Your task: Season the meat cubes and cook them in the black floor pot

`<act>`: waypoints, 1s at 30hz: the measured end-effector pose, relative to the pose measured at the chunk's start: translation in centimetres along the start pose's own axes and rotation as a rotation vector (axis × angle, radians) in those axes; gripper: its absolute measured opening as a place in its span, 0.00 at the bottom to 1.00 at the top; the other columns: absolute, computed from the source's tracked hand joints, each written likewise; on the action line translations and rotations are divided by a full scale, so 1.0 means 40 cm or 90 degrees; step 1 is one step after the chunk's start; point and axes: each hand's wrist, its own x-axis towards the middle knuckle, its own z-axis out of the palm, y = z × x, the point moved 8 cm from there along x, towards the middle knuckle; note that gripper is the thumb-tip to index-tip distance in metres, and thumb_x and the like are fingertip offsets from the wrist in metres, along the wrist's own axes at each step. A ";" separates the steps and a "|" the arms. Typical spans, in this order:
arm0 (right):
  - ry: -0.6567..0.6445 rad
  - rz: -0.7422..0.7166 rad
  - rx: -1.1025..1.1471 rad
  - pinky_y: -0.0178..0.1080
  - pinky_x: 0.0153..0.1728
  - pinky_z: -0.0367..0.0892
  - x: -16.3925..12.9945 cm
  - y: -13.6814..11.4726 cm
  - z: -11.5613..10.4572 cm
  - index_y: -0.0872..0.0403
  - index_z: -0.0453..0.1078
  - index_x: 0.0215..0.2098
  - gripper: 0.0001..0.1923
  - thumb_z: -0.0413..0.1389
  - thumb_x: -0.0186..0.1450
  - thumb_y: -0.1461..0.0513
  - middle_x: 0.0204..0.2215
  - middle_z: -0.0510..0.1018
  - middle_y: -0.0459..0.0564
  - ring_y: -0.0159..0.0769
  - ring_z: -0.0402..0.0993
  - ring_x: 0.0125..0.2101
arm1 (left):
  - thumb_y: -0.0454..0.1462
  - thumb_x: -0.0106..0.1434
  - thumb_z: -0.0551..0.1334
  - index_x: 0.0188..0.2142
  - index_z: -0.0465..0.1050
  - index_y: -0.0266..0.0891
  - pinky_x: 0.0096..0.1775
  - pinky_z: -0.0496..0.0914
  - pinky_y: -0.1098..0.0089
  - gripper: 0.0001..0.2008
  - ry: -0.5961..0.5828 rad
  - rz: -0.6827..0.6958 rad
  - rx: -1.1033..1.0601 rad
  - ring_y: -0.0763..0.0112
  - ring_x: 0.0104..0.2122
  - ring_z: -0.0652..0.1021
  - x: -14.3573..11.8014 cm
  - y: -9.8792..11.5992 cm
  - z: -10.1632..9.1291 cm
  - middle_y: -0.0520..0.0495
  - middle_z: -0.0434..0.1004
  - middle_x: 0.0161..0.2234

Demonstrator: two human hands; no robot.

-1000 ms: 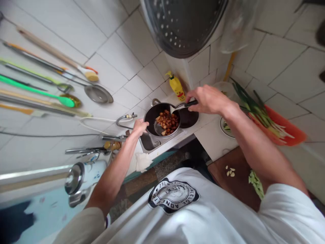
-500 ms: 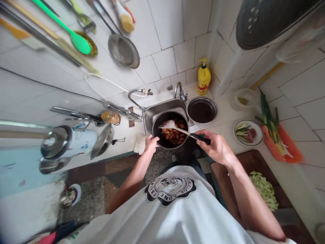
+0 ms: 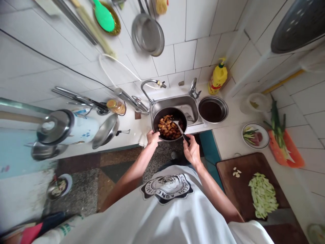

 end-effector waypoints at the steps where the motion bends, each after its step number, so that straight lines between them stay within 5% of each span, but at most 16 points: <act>1: -0.009 0.000 0.006 0.50 0.43 0.80 0.003 -0.006 0.025 0.46 0.72 0.66 0.27 0.54 0.74 0.46 0.39 0.86 0.52 0.50 0.83 0.36 | 0.30 0.50 0.65 0.30 0.70 0.39 0.32 0.84 0.63 0.07 0.004 0.003 0.005 0.69 0.23 0.80 0.009 0.001 0.004 0.57 0.72 0.22; 6: -0.130 -0.018 0.024 0.51 0.49 0.80 0.039 -0.007 0.100 0.47 0.68 0.72 0.33 0.56 0.74 0.45 0.44 0.88 0.54 0.52 0.87 0.43 | 0.31 0.51 0.66 0.28 0.66 0.41 0.30 0.83 0.65 0.10 0.020 0.017 0.043 0.71 0.23 0.77 0.054 0.026 0.060 0.58 0.70 0.22; 10: -0.143 -0.026 0.084 0.47 0.49 0.80 0.158 0.046 0.039 0.51 0.71 0.71 0.35 0.56 0.75 0.41 0.47 0.89 0.56 0.48 0.87 0.43 | 0.30 0.51 0.66 0.28 0.64 0.42 0.30 0.84 0.65 0.11 0.017 0.000 0.053 0.69 0.24 0.79 0.100 0.064 0.136 0.57 0.70 0.22; 16: 0.000 -0.039 0.017 0.44 0.52 0.79 0.615 0.109 -0.189 0.55 0.80 0.61 0.29 0.53 0.77 0.45 0.46 0.90 0.60 0.47 0.87 0.47 | 0.29 0.51 0.68 0.29 0.66 0.42 0.30 0.83 0.65 0.12 0.021 0.014 0.075 0.70 0.24 0.77 0.191 0.120 0.245 0.57 0.70 0.23; 20: 0.038 -0.068 -0.095 0.43 0.55 0.77 0.910 0.104 -0.260 0.62 0.81 0.59 0.25 0.52 0.76 0.55 0.47 0.90 0.64 0.46 0.87 0.47 | 0.29 0.50 0.67 0.31 0.69 0.41 0.30 0.83 0.66 0.10 0.020 0.019 0.096 0.71 0.24 0.77 0.251 0.134 0.257 0.56 0.74 0.25; 24: 0.011 -0.100 -0.182 0.46 0.59 0.76 1.056 0.092 -0.248 0.62 0.81 0.61 0.24 0.51 0.77 0.58 0.51 0.89 0.66 0.50 0.87 0.52 | 0.32 0.47 0.68 0.33 0.72 0.40 0.31 0.80 0.67 0.12 0.008 0.002 0.121 0.70 0.26 0.78 0.291 0.146 0.235 0.54 0.76 0.27; 30: -0.084 -0.124 -0.290 0.45 0.56 0.77 1.119 0.045 -0.148 0.56 0.77 0.70 0.27 0.56 0.79 0.52 0.51 0.90 0.62 0.52 0.87 0.53 | 0.34 0.46 0.69 0.30 0.69 0.41 0.28 0.72 0.72 0.12 0.003 0.012 0.191 0.72 0.23 0.74 0.329 0.167 0.269 0.56 0.72 0.25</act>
